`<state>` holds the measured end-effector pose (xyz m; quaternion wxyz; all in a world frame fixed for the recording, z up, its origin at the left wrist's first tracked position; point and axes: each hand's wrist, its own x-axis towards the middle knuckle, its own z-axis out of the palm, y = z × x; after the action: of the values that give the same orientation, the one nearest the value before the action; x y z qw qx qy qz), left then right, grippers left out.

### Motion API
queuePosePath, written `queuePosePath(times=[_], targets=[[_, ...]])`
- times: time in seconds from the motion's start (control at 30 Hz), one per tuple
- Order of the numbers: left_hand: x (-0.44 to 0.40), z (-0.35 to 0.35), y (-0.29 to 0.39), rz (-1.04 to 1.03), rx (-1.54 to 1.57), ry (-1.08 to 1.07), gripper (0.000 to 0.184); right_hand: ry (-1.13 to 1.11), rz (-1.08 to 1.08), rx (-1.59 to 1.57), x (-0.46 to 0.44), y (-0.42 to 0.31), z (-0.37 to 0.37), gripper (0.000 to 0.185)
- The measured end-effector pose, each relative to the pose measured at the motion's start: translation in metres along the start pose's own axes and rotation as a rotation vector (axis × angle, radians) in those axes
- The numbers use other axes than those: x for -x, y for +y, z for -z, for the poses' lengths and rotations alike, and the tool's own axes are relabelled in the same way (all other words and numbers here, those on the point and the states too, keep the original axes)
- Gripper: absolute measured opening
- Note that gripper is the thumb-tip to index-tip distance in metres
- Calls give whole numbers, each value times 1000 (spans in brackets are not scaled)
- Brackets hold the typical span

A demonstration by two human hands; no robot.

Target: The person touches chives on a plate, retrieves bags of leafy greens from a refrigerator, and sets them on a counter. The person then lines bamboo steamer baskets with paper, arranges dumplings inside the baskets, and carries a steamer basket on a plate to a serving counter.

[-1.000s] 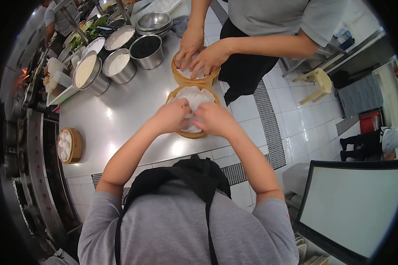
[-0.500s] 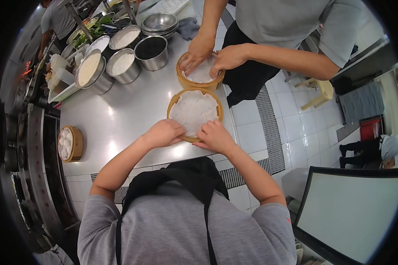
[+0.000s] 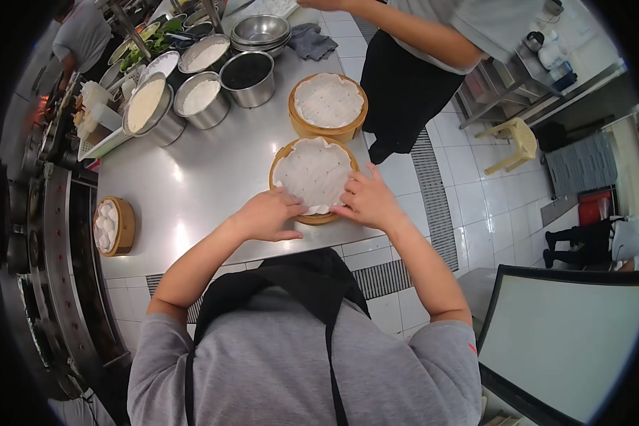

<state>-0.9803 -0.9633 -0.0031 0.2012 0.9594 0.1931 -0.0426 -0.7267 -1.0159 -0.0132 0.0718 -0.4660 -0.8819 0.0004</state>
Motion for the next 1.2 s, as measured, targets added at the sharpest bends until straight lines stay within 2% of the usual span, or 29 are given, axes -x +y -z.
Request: queuePosePath(times=[0.07,0.13,0.23,0.3,0.37,0.43,0.47,0.5,0.53,0.63,0.73,0.8,0.87,0.93,0.97,1.0,1.03,1.13,1.17,1.2], targets=[[5,-3,-5,-17,-7,27,50,6,-13,10,2,-2,0,29],[11,-7,-15,-114,-113,144,52,14,-25,24,2,-1,2,30],[16,3,-23,-136,-117,157,54,9,-47,43,3,-3,10,32],[15,10,-16,-175,-76,232,53,156,-15,-36,2,-3,15,36],[8,14,-9,-212,-31,304,52,186,50,-138,-6,-9,22,36],[-3,16,-2,-120,132,332,37,214,111,-244,-10,-16,20,36],[-9,16,-3,-122,132,332,37,101,155,-311,-10,-18,15,37],[-16,15,-6,29,20,270,28,-12,199,-375,-10,-19,11,38],[-20,13,-9,179,-93,209,19,-9,199,-372,-10,-20,8,38],[-25,0,-21,198,-288,314,11,-60,179,-311,-10,-20,7,37],[-25,-5,-21,179,-234,275,11,-97,138,-332,-13,-20,13,38],[-25,-1,-20,159,-244,279,11,124,-15,-439,-24,-19,17,38],[-31,4,-19,132,-260,287,11,179,-80,-376,-42,-16,8,38],[-40,6,-18,105,-238,495,10,232,-143,-318,-53,-11,-5,39],[-42,7,-19,103,-243,502,10,125,-225,-233,-57,-10,-10,38],[-45,6,-22,179,-310,421,9,17,-306,-148,-60,-8,-14,36],[-46,6,-24,257,-376,340,8,20,-302,-143,-60,-7,-18,36],[-41,4,-30,231,-290,366,11,23,-274,-123,-58,-11,-14,32],[-36,6,-33,235,-291,370,11,192,-328,-180,-56,-13,-9,29],[-30,8,-34,255,-98,537,15,357,-384,-241,-53,-13,-6,26]])
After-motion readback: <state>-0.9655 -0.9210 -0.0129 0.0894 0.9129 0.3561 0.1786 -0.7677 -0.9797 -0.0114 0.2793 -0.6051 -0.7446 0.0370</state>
